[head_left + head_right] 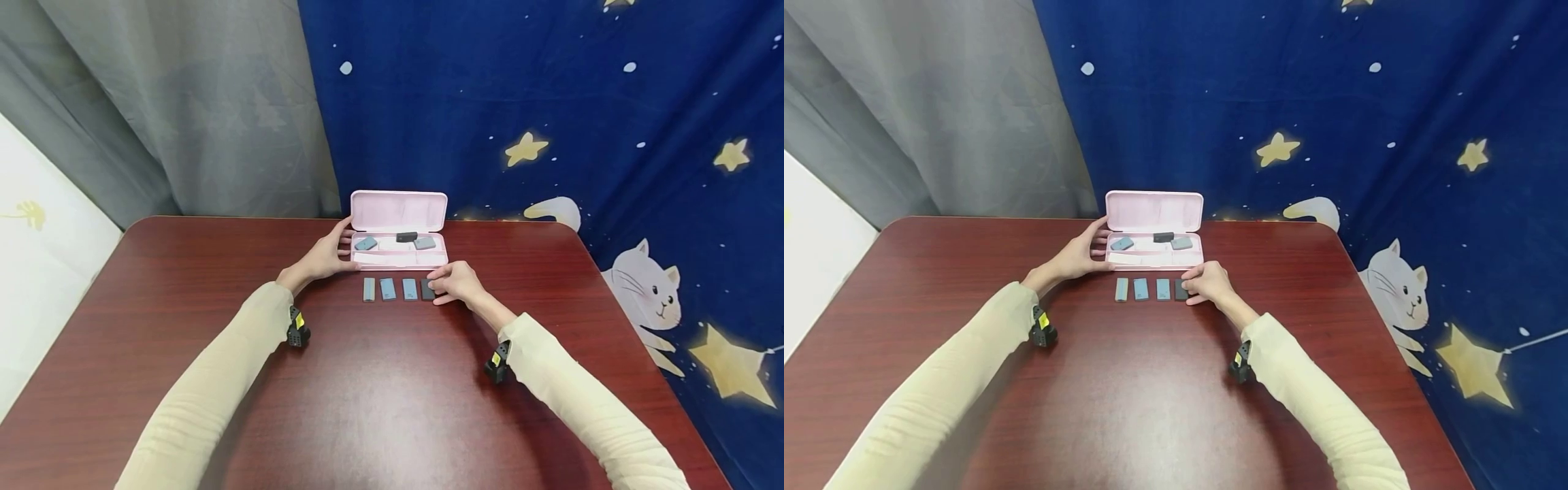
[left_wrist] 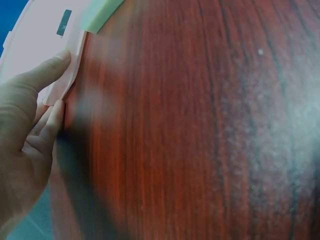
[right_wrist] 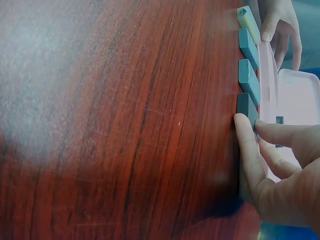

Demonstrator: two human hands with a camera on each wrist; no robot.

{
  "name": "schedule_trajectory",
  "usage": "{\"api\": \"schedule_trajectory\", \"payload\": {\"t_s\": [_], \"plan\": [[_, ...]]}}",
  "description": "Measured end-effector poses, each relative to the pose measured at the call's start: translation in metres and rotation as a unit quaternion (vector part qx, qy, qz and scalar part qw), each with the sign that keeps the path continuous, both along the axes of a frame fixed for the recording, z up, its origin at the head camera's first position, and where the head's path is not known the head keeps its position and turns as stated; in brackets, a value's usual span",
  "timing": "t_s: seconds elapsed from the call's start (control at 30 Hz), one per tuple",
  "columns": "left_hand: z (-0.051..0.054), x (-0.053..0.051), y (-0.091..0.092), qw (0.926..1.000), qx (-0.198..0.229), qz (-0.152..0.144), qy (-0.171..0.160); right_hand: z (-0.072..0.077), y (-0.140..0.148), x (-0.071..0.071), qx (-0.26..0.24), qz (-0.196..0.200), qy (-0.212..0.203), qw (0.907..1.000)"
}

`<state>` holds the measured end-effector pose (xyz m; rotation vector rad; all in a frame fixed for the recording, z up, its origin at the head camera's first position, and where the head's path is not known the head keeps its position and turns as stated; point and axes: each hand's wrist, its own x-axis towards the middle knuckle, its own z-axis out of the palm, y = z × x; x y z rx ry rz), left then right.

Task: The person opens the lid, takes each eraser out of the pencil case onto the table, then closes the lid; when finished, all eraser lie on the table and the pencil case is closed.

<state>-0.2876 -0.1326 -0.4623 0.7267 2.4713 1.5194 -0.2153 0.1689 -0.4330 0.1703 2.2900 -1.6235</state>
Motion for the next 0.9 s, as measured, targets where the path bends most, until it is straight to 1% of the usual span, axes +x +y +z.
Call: {"api": "schedule_trajectory", "payload": {"t_s": [0.13, 0.27, 0.37, 0.5, 0.53, 0.63, 0.73, 0.9], "plan": [[0.0, 0.0, -0.001, 1.0, 0.002, 0.003, 0.003, 0.0, 0.0, -0.003, 0.003, 0.007, -0.01, 0.9999], [0.017, 0.01, 0.001, 0.9997, 0.015, 0.0, -0.02, 0.005, 0.006, -0.007, -0.009, 0.036, -0.027, 0.9989], [0.018, 0.01, 0.001, 0.9992, 0.028, -0.005, -0.027, 0.008, 0.014, -0.009, -0.012, 0.061, -0.034, 0.9975], [-0.002, -0.001, -0.003, 0.9997, 0.025, -0.007, -0.004, 0.009, 0.021, -0.01, -0.009, 0.073, -0.04, 0.9965], [-0.004, -0.002, -0.004, 0.9997, 0.025, -0.009, 0.002, 0.009, 0.021, -0.01, -0.009, 0.073, -0.042, 0.9964], [-0.005, -0.003, -0.004, 0.9994, 0.029, -0.015, 0.014, 0.01, 0.022, -0.013, -0.007, 0.073, -0.043, 0.9964], [-0.004, -0.003, -0.004, 0.9992, 0.032, -0.018, 0.016, 0.014, 0.02, -0.017, -0.005, 0.067, -0.036, 0.9971], [0.0, -0.002, -0.002, 0.9999, 0.012, -0.009, -0.005, 0.018, 0.012, -0.03, -0.023, 0.059, -0.013, 0.9979]]}}
